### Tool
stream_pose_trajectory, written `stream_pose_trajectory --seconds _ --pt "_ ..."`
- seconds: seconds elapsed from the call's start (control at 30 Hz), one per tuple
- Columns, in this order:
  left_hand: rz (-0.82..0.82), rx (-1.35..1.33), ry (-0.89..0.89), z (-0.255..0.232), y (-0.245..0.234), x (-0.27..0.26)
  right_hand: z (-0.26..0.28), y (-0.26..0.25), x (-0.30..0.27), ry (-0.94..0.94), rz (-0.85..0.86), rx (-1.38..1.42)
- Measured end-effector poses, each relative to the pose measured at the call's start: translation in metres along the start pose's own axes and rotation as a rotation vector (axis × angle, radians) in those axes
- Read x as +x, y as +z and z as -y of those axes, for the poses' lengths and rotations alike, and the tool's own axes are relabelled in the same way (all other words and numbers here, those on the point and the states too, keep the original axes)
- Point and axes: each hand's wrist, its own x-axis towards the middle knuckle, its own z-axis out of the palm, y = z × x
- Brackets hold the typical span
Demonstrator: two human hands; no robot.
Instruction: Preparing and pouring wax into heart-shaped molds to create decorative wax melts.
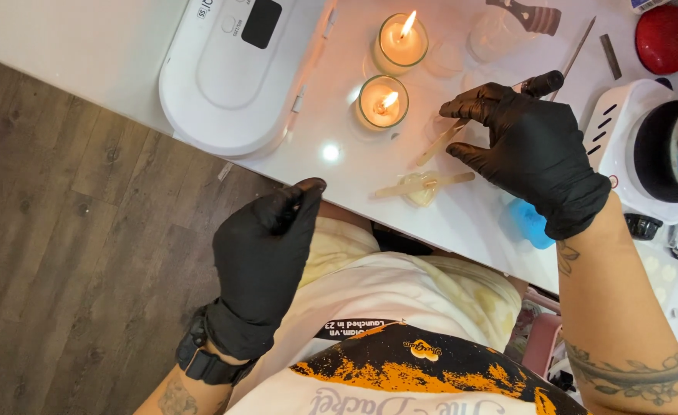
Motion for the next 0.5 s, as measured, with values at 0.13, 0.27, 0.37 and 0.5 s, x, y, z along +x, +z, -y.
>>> stream_pose_trajectory --seconds 0.13,0.27,0.37,0.5 --pt "0.041 0.178 0.250 -0.015 0.019 0.007 -0.001 -0.001 -0.001 -0.003 -0.021 0.056" --pt "0.106 0.227 0.305 -0.030 0.033 0.012 0.002 -0.001 -0.001 0.073 -0.005 0.066" --pt "0.136 0.221 0.377 -0.028 0.043 0.016 -0.003 0.001 -0.001 0.124 0.017 0.085" --pt "0.085 0.351 0.571 -0.019 0.055 0.024 -0.019 0.009 -0.007 0.039 -0.046 0.026"
